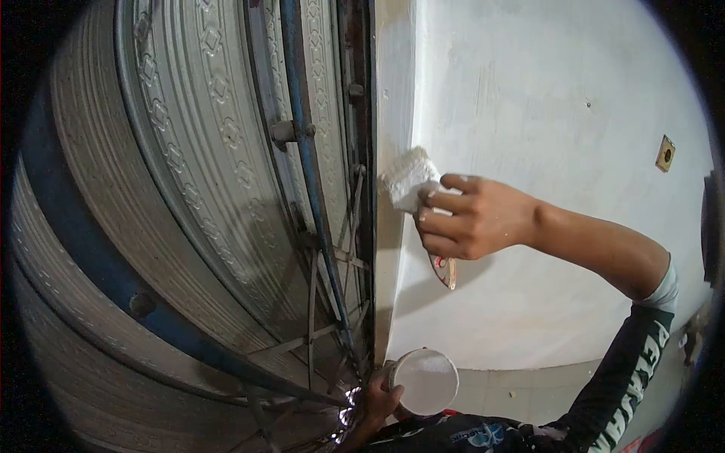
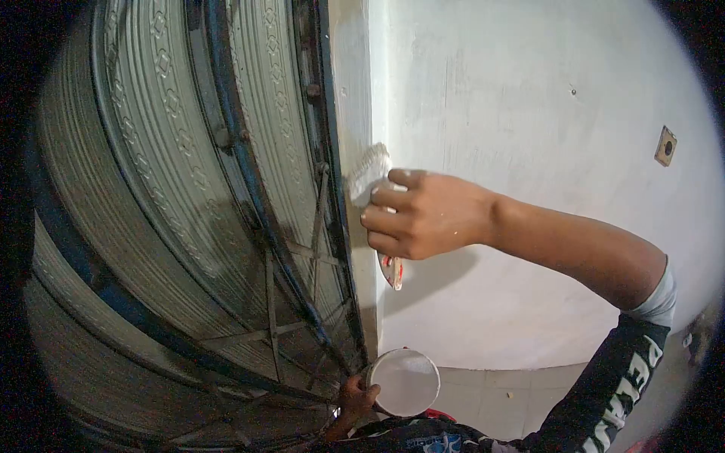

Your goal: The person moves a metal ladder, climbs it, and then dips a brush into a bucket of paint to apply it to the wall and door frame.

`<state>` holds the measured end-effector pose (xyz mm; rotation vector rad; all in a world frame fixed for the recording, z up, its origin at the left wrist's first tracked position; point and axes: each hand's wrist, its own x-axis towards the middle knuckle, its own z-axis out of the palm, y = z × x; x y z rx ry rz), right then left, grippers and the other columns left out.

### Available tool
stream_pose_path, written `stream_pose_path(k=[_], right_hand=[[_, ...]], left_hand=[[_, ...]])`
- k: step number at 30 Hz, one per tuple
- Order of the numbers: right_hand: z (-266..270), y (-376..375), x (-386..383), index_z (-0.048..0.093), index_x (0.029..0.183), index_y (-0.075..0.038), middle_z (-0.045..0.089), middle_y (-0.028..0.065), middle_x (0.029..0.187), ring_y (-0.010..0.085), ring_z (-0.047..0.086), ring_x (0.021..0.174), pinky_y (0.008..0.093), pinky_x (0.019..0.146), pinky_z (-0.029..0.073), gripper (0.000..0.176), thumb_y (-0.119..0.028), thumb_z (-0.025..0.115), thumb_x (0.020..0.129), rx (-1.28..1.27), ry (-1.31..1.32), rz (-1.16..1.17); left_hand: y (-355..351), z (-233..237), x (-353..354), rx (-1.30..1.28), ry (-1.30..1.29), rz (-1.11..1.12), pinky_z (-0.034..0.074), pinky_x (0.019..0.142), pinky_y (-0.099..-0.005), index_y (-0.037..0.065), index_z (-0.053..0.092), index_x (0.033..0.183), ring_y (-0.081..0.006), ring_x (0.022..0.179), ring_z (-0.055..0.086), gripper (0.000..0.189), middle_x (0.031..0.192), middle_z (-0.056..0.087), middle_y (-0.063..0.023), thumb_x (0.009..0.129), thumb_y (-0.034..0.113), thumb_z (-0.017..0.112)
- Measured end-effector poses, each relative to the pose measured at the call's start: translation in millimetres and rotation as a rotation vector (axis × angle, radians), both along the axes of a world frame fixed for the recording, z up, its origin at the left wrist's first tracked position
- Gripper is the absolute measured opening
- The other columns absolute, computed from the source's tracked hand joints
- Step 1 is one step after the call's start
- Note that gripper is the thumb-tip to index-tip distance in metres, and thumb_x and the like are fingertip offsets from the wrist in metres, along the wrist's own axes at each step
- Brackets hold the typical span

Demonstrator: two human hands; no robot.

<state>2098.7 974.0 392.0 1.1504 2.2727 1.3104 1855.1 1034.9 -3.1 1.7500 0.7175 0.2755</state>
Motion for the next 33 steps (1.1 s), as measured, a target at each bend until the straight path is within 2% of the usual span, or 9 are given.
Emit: stream_pose_path(k=[3,7,10,12,15,18,21,26,33], right_hand=[[31.0,-3.4,-6.1,0.055,0.074,-0.011,0.051,0.0020,0.085,0.0178,0.059,0.088,0.0334,0.077,0.056,0.015,-0.022,0.063,0.076,0.154,-0.076,0.027],[56.5,4.7,9.6,0.059,0.078,-0.012,0.053,0.0016,0.089,0.0195,0.060,0.093,0.0332,0.076,0.055,0.013,-0.023,0.065,0.075,0.361,-0.226,0.039],[32.3,10.4,20.1,0.059,0.078,-0.012,0.053,0.0021,0.089,0.0211,0.060,0.093,0.0336,0.076,0.055,0.013,-0.024,0.064,0.076,0.298,-0.220,0.024],[3.9,10.0,12.6,0.058,0.076,-0.010,0.054,0.0031,0.087,0.0218,0.060,0.092,0.0340,0.077,0.055,0.015,-0.024,0.064,0.077,0.137,-0.102,0.020],[-25.7,4.7,2.7,0.058,0.074,-0.010,0.054,0.0030,0.086,0.0211,0.061,0.091,0.0342,0.079,0.055,0.015,-0.024,0.064,0.077,-0.020,-0.006,-0.042],[-23.3,-0.9,-6.6,0.058,0.078,-0.012,0.054,0.0011,0.087,0.0204,0.062,0.091,0.0361,0.081,0.055,0.014,-0.023,0.067,0.077,-0.103,-0.045,-0.127],[8.1,0.9,-11.3,0.059,0.075,-0.011,0.054,0.0018,0.087,0.0194,0.059,0.091,0.0354,0.081,0.053,0.014,-0.024,0.064,0.076,0.193,-0.054,0.039],[53.3,10.1,6.4,0.059,0.079,-0.012,0.053,0.0002,0.089,0.0175,0.057,0.086,0.0307,0.073,0.051,0.011,-0.021,0.065,0.075,0.430,-0.215,0.070],[-33.7,18.4,12.3,0.059,0.079,-0.008,0.050,0.0031,0.081,0.0208,0.059,0.082,0.0331,0.073,0.052,0.015,-0.022,0.062,0.077,0.129,-0.083,0.032]], left_hand=[[3.6,-31.8,2.5,-0.095,-0.186,-0.048,0.048,0.064,-0.0418,-0.001,0.066,0.092,-0.0222,0.067,0.060,0.039,0.073,0.063,-0.0111,0.071,0.031,0.070],[9.6,-47.1,4.7,0.013,-0.020,-0.100,0.048,0.061,-0.0379,-0.001,0.063,0.082,-0.0204,0.066,0.059,0.032,0.070,0.061,-0.0092,0.070,0.025,0.076],[4.0,-36.7,2.7,0.076,0.038,-0.044,0.046,0.059,-0.0380,0.000,0.062,0.079,-0.0206,0.062,0.057,0.031,0.068,0.059,-0.0087,0.070,0.026,0.076],[-2.0,-46.9,6.3,-0.046,-0.232,0.056,0.041,0.054,-0.0395,0.001,0.055,0.071,-0.0209,0.058,0.051,0.034,0.063,0.053,-0.0074,0.070,0.028,0.076],[5.7,-62.5,2.9,-0.080,0.030,-0.085,0.053,0.076,-0.0415,-0.003,0.069,0.102,-0.0267,0.079,0.068,0.043,0.084,0.070,-0.0151,0.071,0.027,0.069],[2.4,-23.2,-0.8,-0.074,0.016,-0.060,0.053,0.074,-0.0412,-0.003,0.069,0.101,-0.0257,0.077,0.068,0.042,0.085,0.070,-0.0159,0.071,0.026,0.069],[7.1,-36.9,-1.3,0.143,0.066,-0.101,0.054,0.072,-0.0413,-0.003,0.070,0.098,-0.0255,0.075,0.069,0.040,0.083,0.071,-0.0157,0.071,0.026,0.070],[7.6,-31.1,-0.1,-0.044,-0.012,-0.094,0.054,0.071,-0.0412,-0.002,0.070,0.096,-0.0249,0.073,0.069,0.040,0.079,0.071,-0.0145,0.071,0.029,0.071],[7.7,-68.2,1.5,-0.057,-0.165,-0.074,0.053,0.070,-0.0408,-0.002,0.070,0.093,-0.0245,0.072,0.068,0.040,0.078,0.070,-0.0132,0.070,0.031,0.072]])
